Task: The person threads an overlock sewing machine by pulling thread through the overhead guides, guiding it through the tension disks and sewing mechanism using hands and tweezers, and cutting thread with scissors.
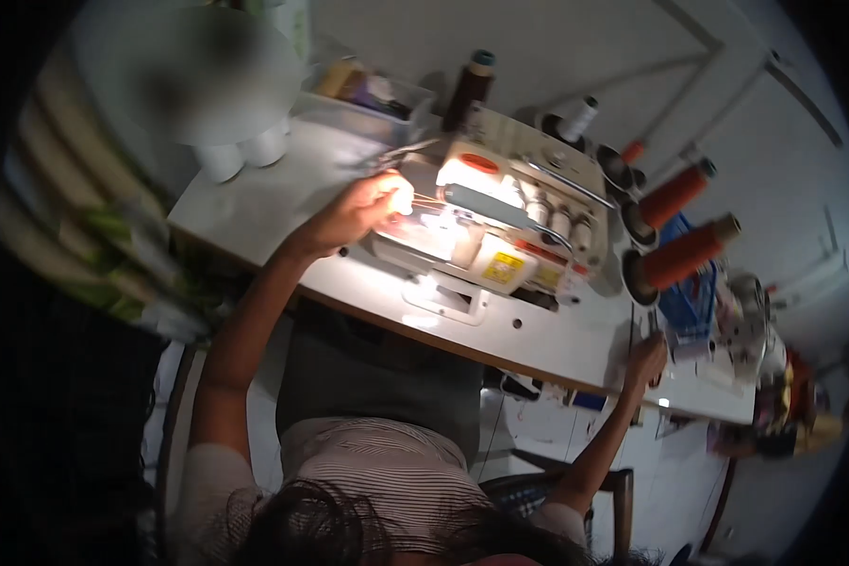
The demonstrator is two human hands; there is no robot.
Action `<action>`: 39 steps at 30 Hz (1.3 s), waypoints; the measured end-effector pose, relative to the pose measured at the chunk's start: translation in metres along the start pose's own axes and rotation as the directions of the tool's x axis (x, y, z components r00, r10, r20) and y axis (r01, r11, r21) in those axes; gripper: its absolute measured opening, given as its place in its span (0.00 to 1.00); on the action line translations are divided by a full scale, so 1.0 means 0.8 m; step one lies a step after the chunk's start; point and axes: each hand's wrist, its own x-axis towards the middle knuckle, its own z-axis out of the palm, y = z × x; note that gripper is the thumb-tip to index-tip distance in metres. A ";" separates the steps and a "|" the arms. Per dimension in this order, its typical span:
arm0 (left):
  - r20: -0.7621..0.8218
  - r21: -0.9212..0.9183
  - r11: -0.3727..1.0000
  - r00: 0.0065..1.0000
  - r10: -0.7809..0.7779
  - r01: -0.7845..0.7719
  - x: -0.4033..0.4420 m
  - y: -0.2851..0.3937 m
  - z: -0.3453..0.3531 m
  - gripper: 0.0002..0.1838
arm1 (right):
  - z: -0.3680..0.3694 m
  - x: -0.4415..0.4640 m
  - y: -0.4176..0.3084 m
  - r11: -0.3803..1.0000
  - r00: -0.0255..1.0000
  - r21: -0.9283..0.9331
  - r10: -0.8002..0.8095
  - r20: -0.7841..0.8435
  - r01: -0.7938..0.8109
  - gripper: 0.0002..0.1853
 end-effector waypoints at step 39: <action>-0.339 0.381 0.887 0.853 0.396 -0.260 0.028 -0.033 0.045 0.03 | -0.269 0.140 -0.641 0.238 0.247 0.095 -0.963 -0.106 0.967 0.10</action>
